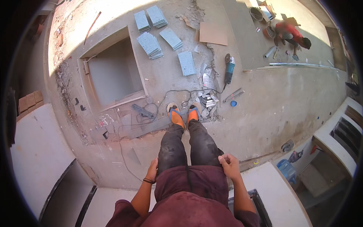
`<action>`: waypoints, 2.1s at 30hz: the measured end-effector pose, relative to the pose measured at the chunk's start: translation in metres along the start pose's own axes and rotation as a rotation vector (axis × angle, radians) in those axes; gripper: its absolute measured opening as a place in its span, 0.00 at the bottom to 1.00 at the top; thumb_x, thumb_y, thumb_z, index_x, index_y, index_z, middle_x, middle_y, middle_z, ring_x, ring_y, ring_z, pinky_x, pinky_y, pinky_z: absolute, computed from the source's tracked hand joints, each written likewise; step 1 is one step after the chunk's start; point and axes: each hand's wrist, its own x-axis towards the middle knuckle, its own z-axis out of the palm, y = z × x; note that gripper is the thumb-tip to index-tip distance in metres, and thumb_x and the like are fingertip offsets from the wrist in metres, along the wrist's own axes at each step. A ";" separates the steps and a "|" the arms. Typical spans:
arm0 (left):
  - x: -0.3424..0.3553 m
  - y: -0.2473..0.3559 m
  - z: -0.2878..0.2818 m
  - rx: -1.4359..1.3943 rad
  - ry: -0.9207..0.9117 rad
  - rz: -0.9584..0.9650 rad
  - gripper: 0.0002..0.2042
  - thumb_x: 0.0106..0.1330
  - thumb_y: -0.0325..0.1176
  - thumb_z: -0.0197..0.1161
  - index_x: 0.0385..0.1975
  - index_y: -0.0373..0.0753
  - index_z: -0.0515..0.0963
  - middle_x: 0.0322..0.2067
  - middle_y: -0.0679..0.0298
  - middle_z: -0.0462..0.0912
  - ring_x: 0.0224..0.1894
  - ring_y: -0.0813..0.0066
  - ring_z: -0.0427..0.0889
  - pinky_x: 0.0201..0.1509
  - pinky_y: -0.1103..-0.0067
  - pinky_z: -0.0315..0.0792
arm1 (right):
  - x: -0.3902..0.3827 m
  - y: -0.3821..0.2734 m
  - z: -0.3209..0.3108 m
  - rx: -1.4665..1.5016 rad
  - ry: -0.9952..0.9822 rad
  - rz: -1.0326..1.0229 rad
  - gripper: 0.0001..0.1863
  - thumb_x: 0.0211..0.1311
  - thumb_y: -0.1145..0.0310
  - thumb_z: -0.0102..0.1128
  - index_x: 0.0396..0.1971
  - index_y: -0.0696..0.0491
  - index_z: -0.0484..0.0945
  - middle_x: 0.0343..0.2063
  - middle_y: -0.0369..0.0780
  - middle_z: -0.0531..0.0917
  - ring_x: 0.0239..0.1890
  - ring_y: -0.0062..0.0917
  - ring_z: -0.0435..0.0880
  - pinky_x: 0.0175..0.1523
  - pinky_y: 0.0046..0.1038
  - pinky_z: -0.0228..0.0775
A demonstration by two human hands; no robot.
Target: The person holds an angle grinder and cuts a piece of light blue tile on a concrete surface.
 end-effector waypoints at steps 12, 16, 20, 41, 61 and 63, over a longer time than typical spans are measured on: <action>0.030 -0.120 -0.032 -0.592 0.080 -0.320 0.39 0.78 0.66 0.46 0.71 0.36 0.68 0.67 0.49 0.74 0.66 0.57 0.76 0.72 0.65 0.69 | 0.053 0.127 0.109 0.931 -0.053 0.598 0.22 0.76 0.51 0.61 0.52 0.56 0.82 0.46 0.41 0.86 0.45 0.27 0.85 0.54 0.33 0.78; 0.046 -0.107 -0.037 -0.624 0.110 -0.304 0.41 0.75 0.69 0.46 0.71 0.36 0.68 0.66 0.48 0.75 0.65 0.56 0.78 0.70 0.64 0.71 | 0.070 0.111 0.118 0.799 -0.106 0.608 0.23 0.76 0.50 0.62 0.53 0.56 0.81 0.46 0.42 0.86 0.46 0.27 0.85 0.54 0.34 0.78; 0.083 -0.094 -0.045 -0.639 0.125 -0.280 0.44 0.73 0.73 0.47 0.70 0.36 0.68 0.65 0.47 0.76 0.63 0.55 0.79 0.68 0.64 0.73 | 0.113 0.097 0.112 0.637 -0.123 0.592 0.24 0.75 0.49 0.63 0.54 0.55 0.81 0.47 0.42 0.87 0.47 0.28 0.85 0.55 0.34 0.78; 0.463 0.316 -0.027 0.331 0.242 1.087 0.12 0.80 0.37 0.60 0.53 0.34 0.77 0.42 0.60 0.86 0.44 0.74 0.87 0.50 0.78 0.79 | 0.693 -0.124 -0.124 0.063 0.751 -0.287 0.37 0.42 0.55 0.86 0.48 0.64 0.80 0.35 0.44 0.87 0.34 0.31 0.86 0.40 0.34 0.79; 0.505 0.239 0.183 1.009 -0.576 1.048 0.32 0.66 0.47 0.76 0.61 0.32 0.74 0.48 0.50 0.88 0.51 0.63 0.88 0.60 0.68 0.79 | 0.594 -0.066 0.085 0.975 -0.235 -0.718 0.16 0.54 0.75 0.71 0.42 0.65 0.81 0.36 0.48 0.88 0.36 0.32 0.90 0.42 0.34 0.87; 0.506 0.222 0.183 0.978 -0.586 0.970 0.36 0.64 0.47 0.78 0.65 0.32 0.70 0.48 0.50 0.87 0.52 0.65 0.88 0.61 0.69 0.79 | 0.593 -0.073 0.101 1.046 -0.217 -0.641 0.14 0.55 0.76 0.69 0.41 0.65 0.81 0.35 0.47 0.88 0.35 0.33 0.90 0.41 0.35 0.88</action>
